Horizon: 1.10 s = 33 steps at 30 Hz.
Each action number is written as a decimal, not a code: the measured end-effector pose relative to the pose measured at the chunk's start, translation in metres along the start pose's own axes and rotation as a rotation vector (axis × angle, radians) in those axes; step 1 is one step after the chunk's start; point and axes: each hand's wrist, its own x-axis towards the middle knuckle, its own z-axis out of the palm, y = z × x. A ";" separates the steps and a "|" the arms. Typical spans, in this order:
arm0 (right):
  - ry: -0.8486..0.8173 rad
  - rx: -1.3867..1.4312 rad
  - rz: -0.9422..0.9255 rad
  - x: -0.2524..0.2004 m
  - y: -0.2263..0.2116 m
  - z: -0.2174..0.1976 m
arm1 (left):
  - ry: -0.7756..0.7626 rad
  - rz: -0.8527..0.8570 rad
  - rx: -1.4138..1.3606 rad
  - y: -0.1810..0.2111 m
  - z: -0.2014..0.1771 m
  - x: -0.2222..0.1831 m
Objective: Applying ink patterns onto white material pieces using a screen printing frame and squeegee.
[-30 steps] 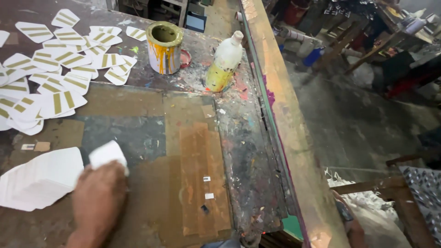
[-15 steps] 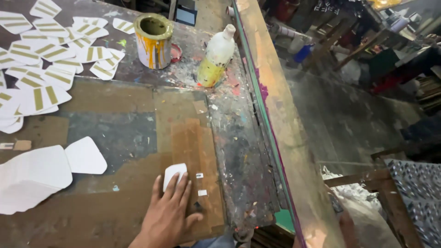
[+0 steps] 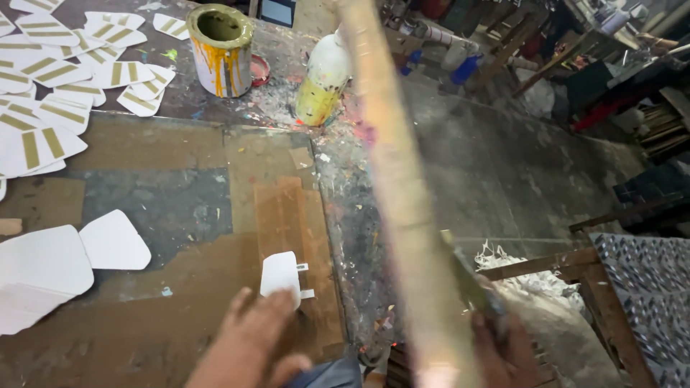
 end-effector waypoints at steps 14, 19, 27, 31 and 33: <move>-0.788 -0.079 -0.837 -0.004 0.088 0.161 | 0.086 -1.298 -0.247 -0.110 -0.038 -0.110; -0.720 -0.119 -0.724 0.023 -0.006 0.207 | 0.104 -1.196 0.073 -0.103 -0.033 -0.106; -0.758 -0.054 -0.530 -0.003 0.000 0.226 | 0.207 -1.142 0.042 -0.090 -0.035 -0.110; -0.680 -0.096 -0.735 -0.024 0.062 0.208 | 0.211 -1.143 0.007 -0.097 -0.027 -0.112; -0.760 -0.046 -0.781 -0.023 0.064 0.199 | 0.258 -1.124 -0.035 -0.088 -0.037 -0.107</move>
